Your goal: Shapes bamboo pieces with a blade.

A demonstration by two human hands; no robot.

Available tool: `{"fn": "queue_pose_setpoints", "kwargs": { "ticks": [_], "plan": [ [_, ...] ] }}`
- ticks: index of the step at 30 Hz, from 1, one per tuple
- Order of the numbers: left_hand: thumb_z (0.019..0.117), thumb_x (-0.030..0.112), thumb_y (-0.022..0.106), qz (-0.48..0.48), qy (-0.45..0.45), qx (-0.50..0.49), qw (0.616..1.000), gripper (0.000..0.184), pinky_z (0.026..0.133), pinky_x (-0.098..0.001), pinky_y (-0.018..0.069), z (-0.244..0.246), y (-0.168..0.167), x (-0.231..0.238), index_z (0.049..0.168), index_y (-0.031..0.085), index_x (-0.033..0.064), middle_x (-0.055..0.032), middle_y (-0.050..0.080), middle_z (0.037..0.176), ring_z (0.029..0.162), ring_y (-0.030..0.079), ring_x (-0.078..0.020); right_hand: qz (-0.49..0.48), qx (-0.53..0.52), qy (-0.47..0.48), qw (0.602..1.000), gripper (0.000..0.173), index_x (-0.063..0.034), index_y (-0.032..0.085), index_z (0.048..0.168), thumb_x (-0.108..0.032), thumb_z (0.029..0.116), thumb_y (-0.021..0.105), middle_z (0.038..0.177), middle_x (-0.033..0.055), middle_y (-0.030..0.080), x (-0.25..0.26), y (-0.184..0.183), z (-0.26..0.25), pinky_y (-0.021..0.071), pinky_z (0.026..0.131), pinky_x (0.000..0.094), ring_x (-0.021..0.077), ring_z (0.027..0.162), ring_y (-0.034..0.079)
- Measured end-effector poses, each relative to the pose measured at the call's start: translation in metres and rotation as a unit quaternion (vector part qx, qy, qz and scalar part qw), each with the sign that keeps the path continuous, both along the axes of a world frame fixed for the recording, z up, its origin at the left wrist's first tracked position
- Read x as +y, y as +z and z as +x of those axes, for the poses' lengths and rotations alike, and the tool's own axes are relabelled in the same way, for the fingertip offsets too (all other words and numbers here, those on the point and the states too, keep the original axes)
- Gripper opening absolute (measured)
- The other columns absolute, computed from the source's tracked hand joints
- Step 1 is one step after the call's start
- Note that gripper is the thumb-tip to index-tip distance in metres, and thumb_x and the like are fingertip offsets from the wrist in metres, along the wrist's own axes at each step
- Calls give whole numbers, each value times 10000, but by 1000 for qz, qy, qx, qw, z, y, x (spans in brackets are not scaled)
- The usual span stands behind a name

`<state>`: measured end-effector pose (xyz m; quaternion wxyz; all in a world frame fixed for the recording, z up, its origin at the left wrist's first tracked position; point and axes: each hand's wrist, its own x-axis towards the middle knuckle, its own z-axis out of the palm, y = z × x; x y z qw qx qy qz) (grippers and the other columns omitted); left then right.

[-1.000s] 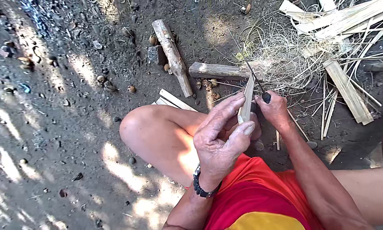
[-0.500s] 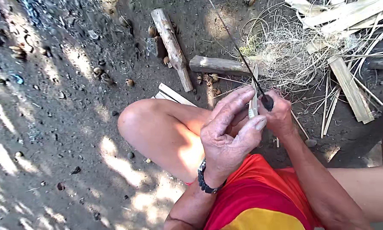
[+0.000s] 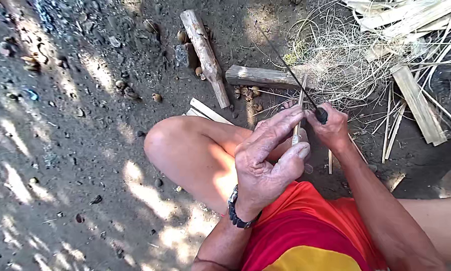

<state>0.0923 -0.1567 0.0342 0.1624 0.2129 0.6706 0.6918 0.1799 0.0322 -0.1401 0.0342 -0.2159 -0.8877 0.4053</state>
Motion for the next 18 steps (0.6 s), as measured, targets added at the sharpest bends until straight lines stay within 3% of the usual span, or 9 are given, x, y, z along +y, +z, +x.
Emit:
{"fn": "queue_pose_setpoints", "kwargs": {
  "ticks": [2,3,6,8,10,11,13,15,18],
  "plan": [
    [927,38,673,6,-2,-8,1000,379,1016,-407,578,-2,-1,-4,1268,640,-123,-238,620,1364,1227,642,-305,-24,-142,-45,989,450,10,694,1078,-431,1000,648,856,214,697,14,-27,-10,545,756,624,388,793,694],
    [931,44,676,12,1,-15,1000,378,1000,-398,584,-2,-1,-5,1271,639,-116,-236,619,1365,1218,646,-299,-29,-175,-61,982,465,12,698,1085,-442,997,649,869,228,700,18,-35,-10,536,780,641,408,815,696],
    [943,71,685,42,21,-48,998,380,1010,-417,579,-1,-4,-2,1278,632,-101,-242,606,1379,1255,624,-325,-16,-76,-41,996,418,-70,656,1027,-486,1008,625,741,120,627,-4,-5,1,523,553,507,269,601,614],
    [951,97,679,48,38,-63,996,387,993,-407,586,1,-4,3,1286,621,-90,-239,590,1391,1267,612,-323,-18,48,-12,999,303,-53,684,991,-355,997,661,755,74,658,-25,28,-4,546,553,399,178,620,632],
    [947,99,686,49,48,-63,996,377,976,-392,596,1,-3,7,1270,621,-86,-230,584,1389,1264,613,-310,-23,118,-5,993,238,-33,703,993,-269,969,685,817,79,700,-34,35,-7,575,614,353,155,695,674],
    [946,93,691,54,47,-61,996,376,979,-389,596,0,-3,8,1267,620,-91,-229,582,1386,1265,611,-305,-19,103,-12,994,246,-32,699,997,-275,974,680,822,89,698,-33,27,-8,579,623,373,172,703,679],
    [946,91,697,53,44,-55,996,364,976,-381,598,-2,-3,9,1252,627,-94,-227,586,1377,1262,613,-298,-25,-24,-45,998,367,-6,690,1017,-371,1004,651,805,154,685,-20,-5,-7,566,661,521,294,714,683],
    [954,106,687,42,32,-50,997,365,970,-381,598,-2,-2,8,1256,622,-89,-225,581,1386,1261,612,-297,-54,-161,-91,981,459,18,688,1037,-436,1001,635,852,222,690,-4,-41,-8,534,773,639,401,817,690],
    [1009,253,601,-3,16,-20,1000,430,819,-348,614,-5,-6,10,1315,606,-49,-176,595,1373,1072,670,-231,-42,-198,-103,974,450,8,676,1045,-438,1002,634,847,225,685,1,-48,-7,532,766,642,416,822,688]
  ]
}}
